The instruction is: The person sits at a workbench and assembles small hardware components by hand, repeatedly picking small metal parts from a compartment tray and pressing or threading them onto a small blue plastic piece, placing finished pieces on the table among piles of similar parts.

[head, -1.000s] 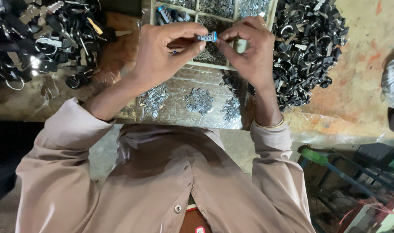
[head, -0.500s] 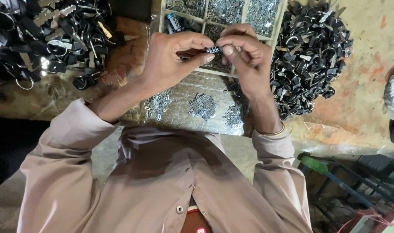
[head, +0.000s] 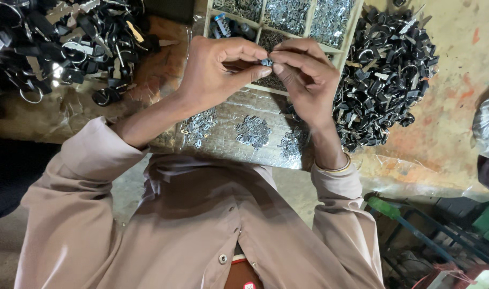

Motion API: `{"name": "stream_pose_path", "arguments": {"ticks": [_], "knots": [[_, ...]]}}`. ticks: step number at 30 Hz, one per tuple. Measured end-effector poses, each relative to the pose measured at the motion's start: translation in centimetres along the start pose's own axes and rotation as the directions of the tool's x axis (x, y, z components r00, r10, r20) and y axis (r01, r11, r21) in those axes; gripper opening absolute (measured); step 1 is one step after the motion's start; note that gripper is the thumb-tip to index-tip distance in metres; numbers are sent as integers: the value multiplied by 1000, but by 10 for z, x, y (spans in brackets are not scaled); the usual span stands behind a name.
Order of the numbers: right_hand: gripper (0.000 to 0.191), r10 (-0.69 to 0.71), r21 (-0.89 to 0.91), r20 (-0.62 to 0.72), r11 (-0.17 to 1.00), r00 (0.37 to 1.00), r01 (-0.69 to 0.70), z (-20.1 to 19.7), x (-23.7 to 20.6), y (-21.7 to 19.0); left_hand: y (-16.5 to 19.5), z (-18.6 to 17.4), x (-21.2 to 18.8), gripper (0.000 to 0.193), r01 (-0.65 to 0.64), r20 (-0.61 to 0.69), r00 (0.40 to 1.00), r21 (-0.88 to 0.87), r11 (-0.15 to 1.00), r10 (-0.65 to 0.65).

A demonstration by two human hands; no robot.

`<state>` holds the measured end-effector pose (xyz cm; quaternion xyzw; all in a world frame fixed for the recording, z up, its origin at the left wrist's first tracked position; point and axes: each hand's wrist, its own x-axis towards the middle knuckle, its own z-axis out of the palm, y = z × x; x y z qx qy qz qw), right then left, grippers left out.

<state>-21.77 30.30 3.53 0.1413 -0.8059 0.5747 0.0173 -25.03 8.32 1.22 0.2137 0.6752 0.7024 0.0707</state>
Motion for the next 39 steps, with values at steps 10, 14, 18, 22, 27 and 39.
{"name": "stream_pose_path", "arguments": {"ticks": [10, 14, 18, 22, 27, 39], "knots": [[21, -81, -657, 68, 746, 994, 106, -7, 2, 4, -3, 1, 1, 21, -49, -19, 999, 22, 999, 49], [16, -69, -619, 35, 782, 997, 76, -12, 3, 2, -2, 1, 0, 22, -31, -18, 999, 41, 999, 32], [17, -58, -503, 47, 861, 997, 74, -16, 3, -4, -2, 1, 0, 21, -26, -12, 1000, 80, 996, 27], [10, -21, -438, -48, 899, 999, -2, -15, 2, -8, -2, 2, 1, 21, -24, -7, 1000, 105, 994, 25], [8, 14, -208, -43, 978, 999, -23, -11, 4, -9, -3, 1, 1, 21, -29, 1, 1000, 124, 992, 29], [14, -119, -394, 82, 908, 989, 142, -8, -1, -9, -3, 1, 0, 21, -45, 22, 999, 108, 993, 43]]}}
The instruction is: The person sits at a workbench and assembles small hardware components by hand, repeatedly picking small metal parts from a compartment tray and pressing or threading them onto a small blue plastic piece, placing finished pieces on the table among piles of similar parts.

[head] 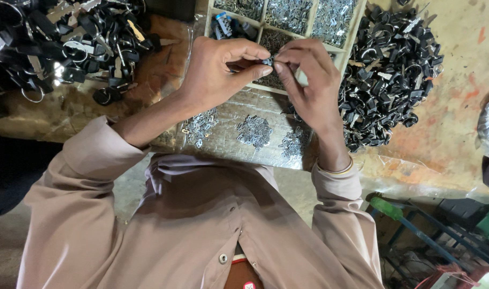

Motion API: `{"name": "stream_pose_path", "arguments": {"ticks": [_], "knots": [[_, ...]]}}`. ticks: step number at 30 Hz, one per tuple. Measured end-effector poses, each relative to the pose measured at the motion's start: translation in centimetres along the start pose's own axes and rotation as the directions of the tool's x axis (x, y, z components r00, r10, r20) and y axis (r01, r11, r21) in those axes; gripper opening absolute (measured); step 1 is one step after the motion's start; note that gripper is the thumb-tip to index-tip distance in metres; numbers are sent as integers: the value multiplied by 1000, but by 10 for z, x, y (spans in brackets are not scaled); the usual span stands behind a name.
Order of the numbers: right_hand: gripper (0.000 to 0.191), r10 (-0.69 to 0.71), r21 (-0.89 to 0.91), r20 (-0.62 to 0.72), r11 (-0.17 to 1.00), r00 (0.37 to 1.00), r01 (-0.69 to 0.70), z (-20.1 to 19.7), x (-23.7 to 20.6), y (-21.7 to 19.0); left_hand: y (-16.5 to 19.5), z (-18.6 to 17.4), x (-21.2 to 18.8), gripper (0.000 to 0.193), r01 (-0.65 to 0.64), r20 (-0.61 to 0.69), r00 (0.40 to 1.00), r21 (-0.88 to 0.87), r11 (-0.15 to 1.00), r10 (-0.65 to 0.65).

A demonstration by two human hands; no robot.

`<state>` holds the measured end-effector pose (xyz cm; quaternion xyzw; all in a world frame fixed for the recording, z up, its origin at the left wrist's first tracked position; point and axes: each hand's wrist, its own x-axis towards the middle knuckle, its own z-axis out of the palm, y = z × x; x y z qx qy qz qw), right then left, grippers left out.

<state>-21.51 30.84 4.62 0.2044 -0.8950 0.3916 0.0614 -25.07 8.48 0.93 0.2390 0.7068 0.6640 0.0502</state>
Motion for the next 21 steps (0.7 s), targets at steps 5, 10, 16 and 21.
{"name": "stream_pose_path", "arguments": {"ticks": [5, 10, 16, 21], "knots": [[17, 22, 207, -187, 978, 982, 17, 8, -7, 7, -1, 0, -2, 20, 4, 4, 1000, -25, 1000, -3], [17, 243, 623, -1, 759, 970, -189, 12, -9, 10, -3, 0, -2, 20, -12, 30, 999, -113, 994, 15], [19, 260, 495, 54, 832, 964, -252, 13, -8, 3, -2, 0, -1, 18, 18, 52, 999, -188, 982, -8], [24, 92, 419, 0, 904, 996, -83, 8, -2, -2, -3, 0, -1, 16, 42, 61, 998, -218, 975, -29]]}}
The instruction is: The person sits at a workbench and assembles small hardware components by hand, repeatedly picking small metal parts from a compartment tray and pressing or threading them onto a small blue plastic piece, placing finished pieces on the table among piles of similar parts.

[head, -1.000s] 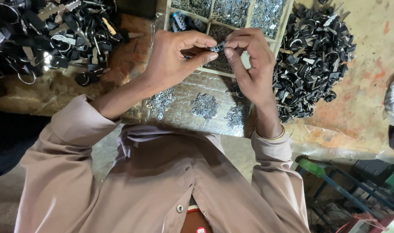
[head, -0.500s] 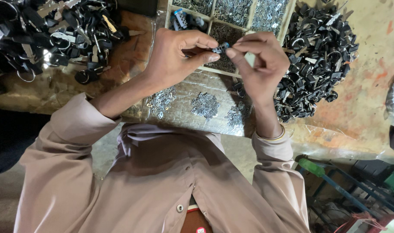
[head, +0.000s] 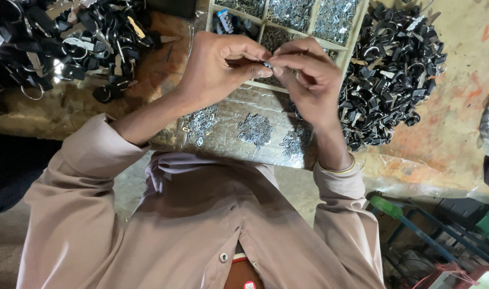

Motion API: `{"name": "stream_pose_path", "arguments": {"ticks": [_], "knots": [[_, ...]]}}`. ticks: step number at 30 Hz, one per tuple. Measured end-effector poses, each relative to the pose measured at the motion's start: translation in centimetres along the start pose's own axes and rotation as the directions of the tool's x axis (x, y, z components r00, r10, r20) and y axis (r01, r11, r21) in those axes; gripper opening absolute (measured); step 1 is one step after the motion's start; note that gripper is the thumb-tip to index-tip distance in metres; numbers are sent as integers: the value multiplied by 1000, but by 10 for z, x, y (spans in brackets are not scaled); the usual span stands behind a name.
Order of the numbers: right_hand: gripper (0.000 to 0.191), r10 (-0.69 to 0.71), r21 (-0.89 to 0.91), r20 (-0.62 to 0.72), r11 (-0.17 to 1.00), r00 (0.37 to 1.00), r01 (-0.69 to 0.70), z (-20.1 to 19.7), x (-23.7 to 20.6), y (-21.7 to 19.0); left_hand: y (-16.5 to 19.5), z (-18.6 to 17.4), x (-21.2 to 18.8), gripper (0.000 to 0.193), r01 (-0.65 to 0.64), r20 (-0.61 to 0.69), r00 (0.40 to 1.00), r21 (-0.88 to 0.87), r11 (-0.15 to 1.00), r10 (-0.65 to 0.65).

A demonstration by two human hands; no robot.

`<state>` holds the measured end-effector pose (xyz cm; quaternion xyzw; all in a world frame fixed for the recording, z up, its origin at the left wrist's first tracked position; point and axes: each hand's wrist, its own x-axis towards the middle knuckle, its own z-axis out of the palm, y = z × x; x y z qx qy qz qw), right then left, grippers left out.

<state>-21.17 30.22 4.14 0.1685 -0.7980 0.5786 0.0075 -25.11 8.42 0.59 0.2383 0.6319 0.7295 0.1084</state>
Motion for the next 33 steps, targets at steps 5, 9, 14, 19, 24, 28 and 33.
{"name": "stream_pose_path", "arguments": {"ticks": [5, 9, 14, 19, 24, 28, 33], "knots": [[29, 11, -409, -56, 912, 998, -33, -12, 4, 2, -2, 1, -2, 20, -39, -43, 998, 67, 997, 42], [22, -48, -686, 68, 723, 997, 82, -9, 1, 12, -2, -1, -1, 21, -70, -46, 996, 144, 987, 77], [16, -38, -648, 9, 761, 999, 35, -15, 0, 13, 3, 1, -1, 21, -32, -60, 997, 165, 986, 42], [10, -3, -372, -28, 928, 1000, -8, -10, 1, 4, 8, 1, -1, 22, -68, -18, 997, 240, 968, 75], [9, -22, -309, -19, 951, 1000, 16, -2, 3, -3, 8, 2, -1, 23, -38, -40, 998, 234, 971, 49], [11, -28, -326, -13, 945, 1000, 22, -2, 5, -5, 4, 3, 0, 21, -53, -46, 997, 204, 978, 63], [12, -53, -401, 27, 914, 998, 59, -3, 3, -6, 3, 4, -1, 19, -65, -41, 996, 236, 970, 77]]}}
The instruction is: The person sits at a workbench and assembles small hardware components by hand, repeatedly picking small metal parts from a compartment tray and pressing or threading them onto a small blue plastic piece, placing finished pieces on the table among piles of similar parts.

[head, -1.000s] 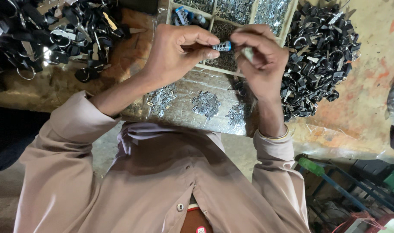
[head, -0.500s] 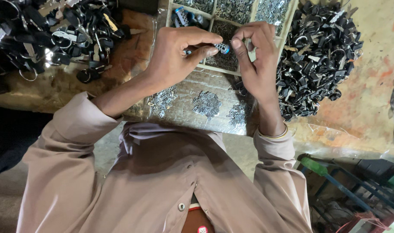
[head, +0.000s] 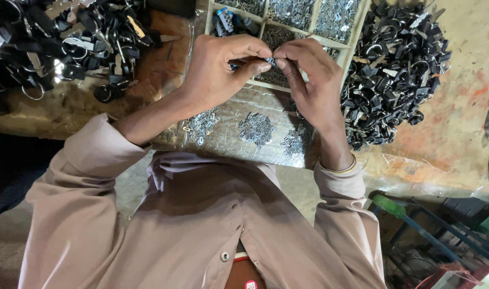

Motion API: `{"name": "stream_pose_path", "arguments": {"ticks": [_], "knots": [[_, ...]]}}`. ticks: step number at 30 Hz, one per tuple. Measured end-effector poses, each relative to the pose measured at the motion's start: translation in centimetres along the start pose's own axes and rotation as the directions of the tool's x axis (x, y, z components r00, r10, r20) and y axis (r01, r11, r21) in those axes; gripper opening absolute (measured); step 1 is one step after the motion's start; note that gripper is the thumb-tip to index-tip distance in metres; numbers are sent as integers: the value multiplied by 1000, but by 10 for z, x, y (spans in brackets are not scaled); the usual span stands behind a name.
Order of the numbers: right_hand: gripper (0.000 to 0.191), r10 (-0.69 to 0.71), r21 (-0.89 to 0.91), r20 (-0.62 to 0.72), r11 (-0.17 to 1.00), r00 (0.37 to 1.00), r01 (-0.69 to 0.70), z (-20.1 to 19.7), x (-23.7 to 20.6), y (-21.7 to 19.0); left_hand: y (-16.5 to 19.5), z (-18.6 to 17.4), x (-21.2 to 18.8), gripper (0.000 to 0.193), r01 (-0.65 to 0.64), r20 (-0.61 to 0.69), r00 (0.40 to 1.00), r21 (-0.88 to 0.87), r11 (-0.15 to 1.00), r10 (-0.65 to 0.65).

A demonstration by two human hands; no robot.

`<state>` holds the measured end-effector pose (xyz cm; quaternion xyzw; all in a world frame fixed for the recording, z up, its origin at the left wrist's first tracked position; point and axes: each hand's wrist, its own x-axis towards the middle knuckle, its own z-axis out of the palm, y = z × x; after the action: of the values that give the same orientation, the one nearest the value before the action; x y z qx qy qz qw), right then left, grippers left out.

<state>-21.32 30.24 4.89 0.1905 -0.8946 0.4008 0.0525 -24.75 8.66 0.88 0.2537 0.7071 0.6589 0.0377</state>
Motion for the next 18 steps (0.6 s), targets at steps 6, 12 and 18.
{"name": "stream_pose_path", "arguments": {"ticks": [6, 12, 18], "knots": [[10, 168, 209, -6, 964, 986, -163, 0, -2, 2, -1, 0, -1, 18, -18, 5, 1000, 16, 1000, 18], [11, 103, 148, 30, 983, 994, -106, 0, -4, 7, -3, 1, -2, 18, -23, -2, 1000, 39, 999, 23], [16, 183, 20, -89, 983, 979, -182, 0, -5, 15, -5, 1, -3, 17, 4, -11, 1000, -18, 1000, -4]]}}
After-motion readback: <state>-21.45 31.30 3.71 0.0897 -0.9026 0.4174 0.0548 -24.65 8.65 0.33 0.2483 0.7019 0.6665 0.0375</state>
